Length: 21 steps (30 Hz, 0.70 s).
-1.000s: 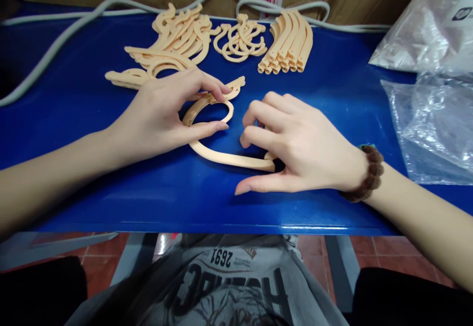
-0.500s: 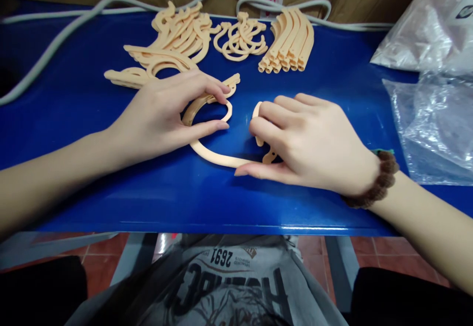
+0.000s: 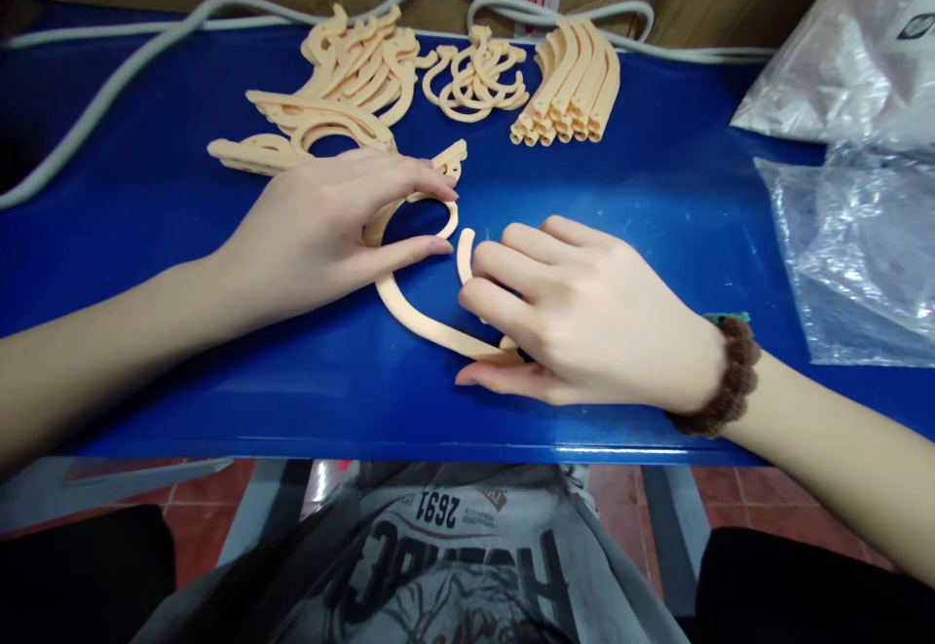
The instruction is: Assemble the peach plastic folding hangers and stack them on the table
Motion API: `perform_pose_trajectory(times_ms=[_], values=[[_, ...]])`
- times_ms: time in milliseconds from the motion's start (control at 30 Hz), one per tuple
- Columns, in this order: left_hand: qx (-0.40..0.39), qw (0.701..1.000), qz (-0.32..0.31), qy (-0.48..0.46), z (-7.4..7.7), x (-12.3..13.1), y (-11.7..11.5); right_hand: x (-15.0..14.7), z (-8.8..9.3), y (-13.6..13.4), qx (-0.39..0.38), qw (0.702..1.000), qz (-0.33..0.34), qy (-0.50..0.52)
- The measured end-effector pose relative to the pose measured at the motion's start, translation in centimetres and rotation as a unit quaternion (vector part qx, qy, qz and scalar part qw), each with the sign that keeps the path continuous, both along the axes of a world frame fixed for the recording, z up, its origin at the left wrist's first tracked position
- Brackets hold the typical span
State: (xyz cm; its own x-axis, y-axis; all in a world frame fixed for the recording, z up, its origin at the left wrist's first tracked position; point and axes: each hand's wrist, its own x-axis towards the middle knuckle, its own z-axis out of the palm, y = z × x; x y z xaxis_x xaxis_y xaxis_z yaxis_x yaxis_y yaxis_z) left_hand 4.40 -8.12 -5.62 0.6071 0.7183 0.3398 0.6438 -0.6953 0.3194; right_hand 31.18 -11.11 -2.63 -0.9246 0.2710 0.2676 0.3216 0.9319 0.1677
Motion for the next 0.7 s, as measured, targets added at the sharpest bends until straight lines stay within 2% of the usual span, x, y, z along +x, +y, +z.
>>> perform_pose_trajectory(times_ms=[433, 700], values=[[-0.006, 1.0, -0.009, 0.013, 0.2, 0.17, -0.08, -0.2, -0.17, 0.15, -0.058, 0.997, 0.048, 0.014], [-0.019, 1.0, -0.019, 0.008, 0.16, 0.07, -0.02, 0.05, -0.25, 0.58, -0.077, 0.996, 0.042, 0.024]])
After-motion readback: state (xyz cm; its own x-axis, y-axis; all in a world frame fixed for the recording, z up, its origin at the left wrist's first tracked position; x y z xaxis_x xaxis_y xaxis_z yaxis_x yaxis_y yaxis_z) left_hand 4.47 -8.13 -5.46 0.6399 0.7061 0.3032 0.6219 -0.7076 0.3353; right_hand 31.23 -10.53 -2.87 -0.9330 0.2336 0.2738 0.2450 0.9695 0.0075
